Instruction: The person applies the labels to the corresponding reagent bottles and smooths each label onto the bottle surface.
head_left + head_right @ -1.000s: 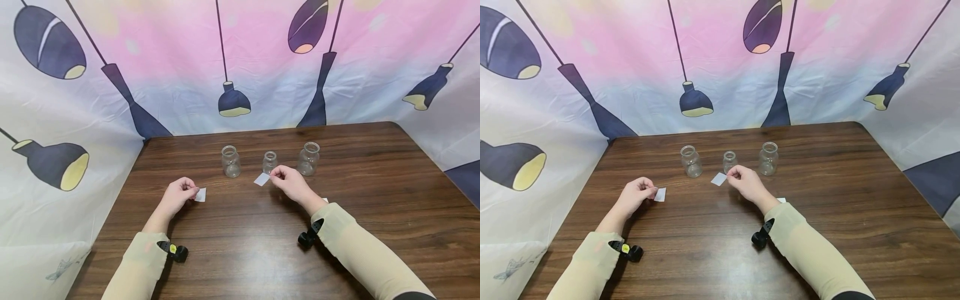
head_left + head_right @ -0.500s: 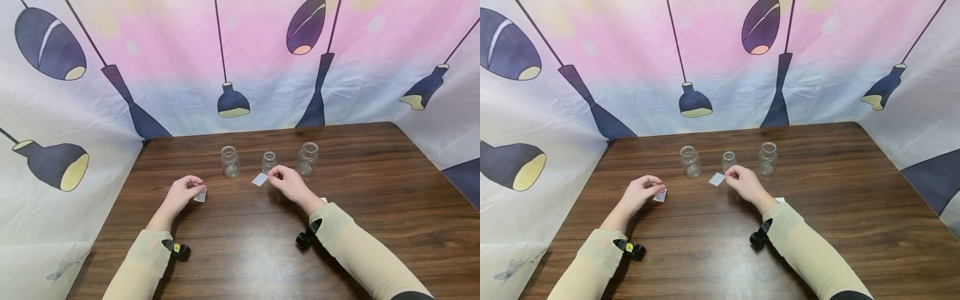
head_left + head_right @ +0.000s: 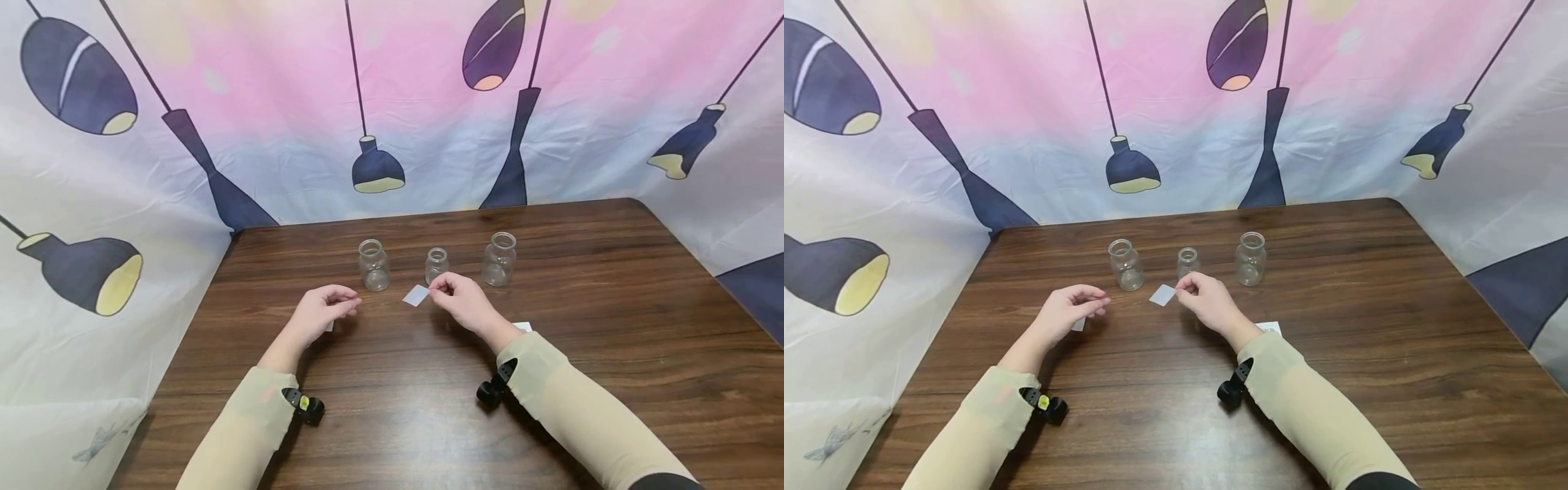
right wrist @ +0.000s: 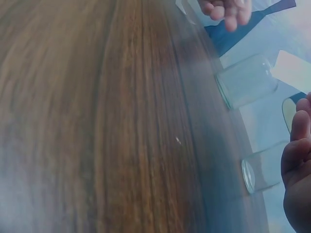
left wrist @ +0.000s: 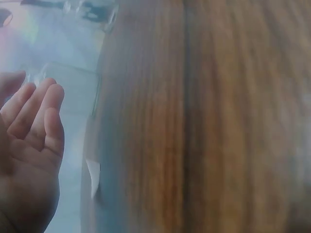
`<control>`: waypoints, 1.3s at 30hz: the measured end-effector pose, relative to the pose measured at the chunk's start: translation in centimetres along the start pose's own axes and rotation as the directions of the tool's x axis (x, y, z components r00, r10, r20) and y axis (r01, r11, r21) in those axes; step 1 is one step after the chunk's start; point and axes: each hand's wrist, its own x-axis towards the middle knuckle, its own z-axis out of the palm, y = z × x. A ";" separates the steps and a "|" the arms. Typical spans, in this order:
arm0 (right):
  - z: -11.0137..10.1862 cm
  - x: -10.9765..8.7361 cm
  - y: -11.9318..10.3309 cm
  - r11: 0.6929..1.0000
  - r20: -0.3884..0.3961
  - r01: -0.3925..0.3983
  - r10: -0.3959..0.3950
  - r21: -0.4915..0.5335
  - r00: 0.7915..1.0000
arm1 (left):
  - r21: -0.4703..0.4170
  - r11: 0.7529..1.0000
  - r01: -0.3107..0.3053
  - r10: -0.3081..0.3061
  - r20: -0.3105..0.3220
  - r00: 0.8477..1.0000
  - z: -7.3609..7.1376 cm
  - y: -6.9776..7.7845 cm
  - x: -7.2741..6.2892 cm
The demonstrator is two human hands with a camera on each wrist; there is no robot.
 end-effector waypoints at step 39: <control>1.9 0.1 -1.0 0.998 -0.028 0.056 -0.056 -0.001 0.998 | -0.076 0.994 -0.084 0.096 0.171 0.981 4.2 6.6 -0.3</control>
